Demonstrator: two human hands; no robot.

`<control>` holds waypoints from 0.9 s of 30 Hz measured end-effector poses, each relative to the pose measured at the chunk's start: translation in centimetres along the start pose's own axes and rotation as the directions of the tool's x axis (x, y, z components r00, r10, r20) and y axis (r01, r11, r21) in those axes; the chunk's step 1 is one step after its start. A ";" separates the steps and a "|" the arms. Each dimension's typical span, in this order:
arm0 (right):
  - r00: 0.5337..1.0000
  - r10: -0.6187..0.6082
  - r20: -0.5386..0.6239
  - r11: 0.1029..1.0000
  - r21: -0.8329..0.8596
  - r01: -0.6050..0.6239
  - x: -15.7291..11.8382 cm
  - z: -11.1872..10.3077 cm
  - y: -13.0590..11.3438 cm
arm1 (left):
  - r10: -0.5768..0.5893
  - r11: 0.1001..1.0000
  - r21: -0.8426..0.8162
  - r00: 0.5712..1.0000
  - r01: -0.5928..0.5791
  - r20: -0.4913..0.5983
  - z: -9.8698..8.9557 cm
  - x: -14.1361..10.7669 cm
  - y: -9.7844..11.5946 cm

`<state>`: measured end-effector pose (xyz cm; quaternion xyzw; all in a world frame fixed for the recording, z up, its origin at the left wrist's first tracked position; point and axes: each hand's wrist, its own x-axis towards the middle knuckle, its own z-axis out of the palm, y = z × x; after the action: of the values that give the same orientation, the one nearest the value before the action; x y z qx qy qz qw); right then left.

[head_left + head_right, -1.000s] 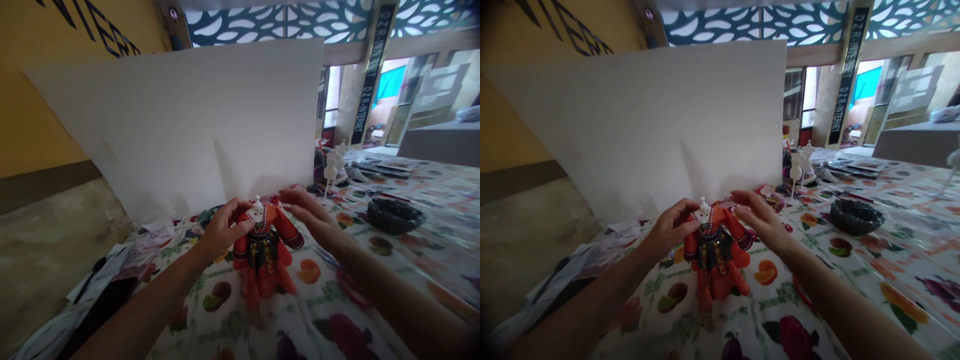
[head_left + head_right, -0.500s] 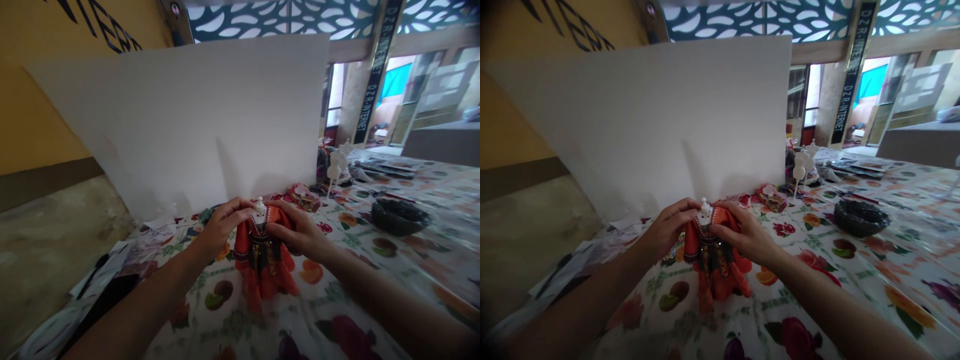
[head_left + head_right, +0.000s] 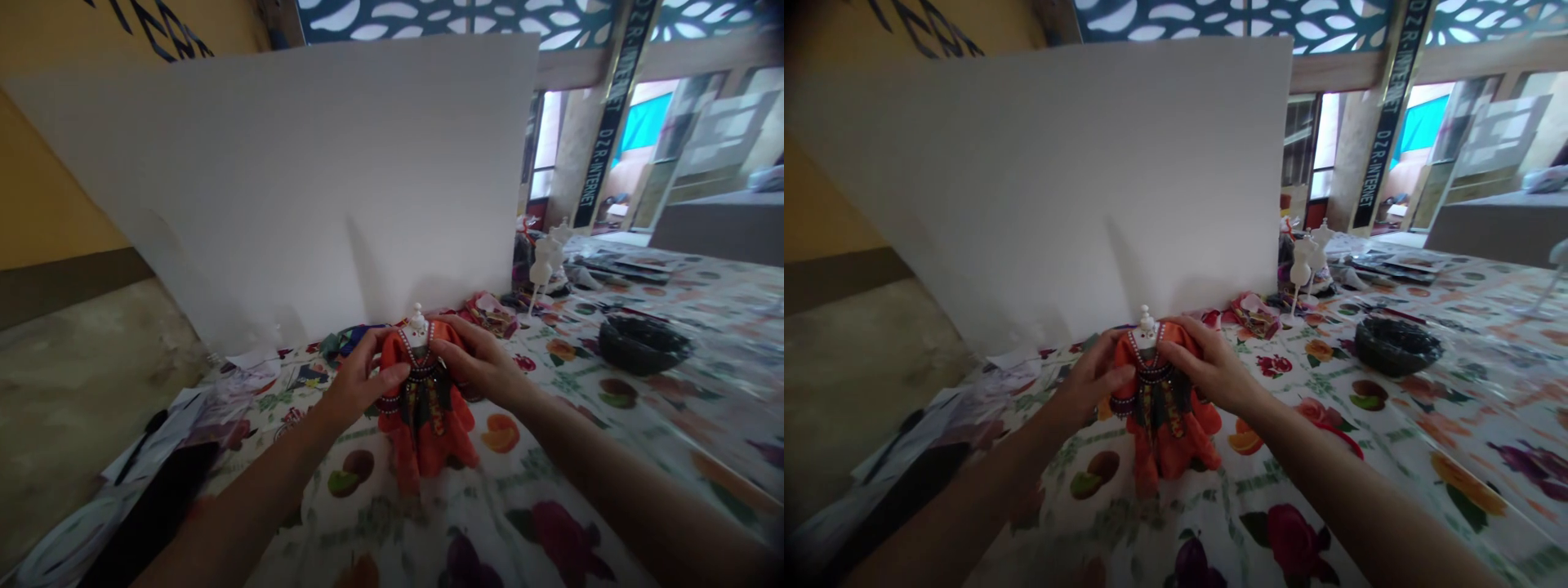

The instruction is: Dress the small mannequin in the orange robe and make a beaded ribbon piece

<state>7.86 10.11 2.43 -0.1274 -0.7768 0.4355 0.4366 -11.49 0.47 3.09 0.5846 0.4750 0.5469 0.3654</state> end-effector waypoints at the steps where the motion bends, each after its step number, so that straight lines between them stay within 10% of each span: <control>1: 1.000 0.001 0.015 1.000 0.000 -0.001 0.0 -0.1 0.0 | 0.006 1.000 0.031 1.000 -0.006 0.018 0.0 -0.2 -0.5; 13: 0.992 -0.037 0.124 0.988 -0.146 0.055 0.7 -2.4 1.2 | -0.053 0.998 -0.034 0.998 0.054 0.030 1.1 1.3 -0.9; 18: 0.950 0.073 -0.302 0.966 -0.214 -0.142 1.8 -5.7 6.2 | -0.051 0.995 -0.089 0.999 0.050 -0.003 1.0 2.0 -1.0; 22: 0.989 0.149 0.003 0.973 -0.178 -0.146 1.2 -6.0 8.7 | -0.052 0.997 -0.057 0.998 0.050 -0.026 0.5 2.3 -1.1; 27: 0.887 0.187 0.422 0.982 -0.061 -0.178 -0.6 -2.9 9.4 | -0.020 1.000 0.009 0.999 0.020 -0.045 0.1 2.3 -1.6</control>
<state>8.76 16.95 -4.64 -0.1062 -0.8425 0.4836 0.2124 -11.76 3.10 2.24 0.5689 0.4917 0.5540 0.3573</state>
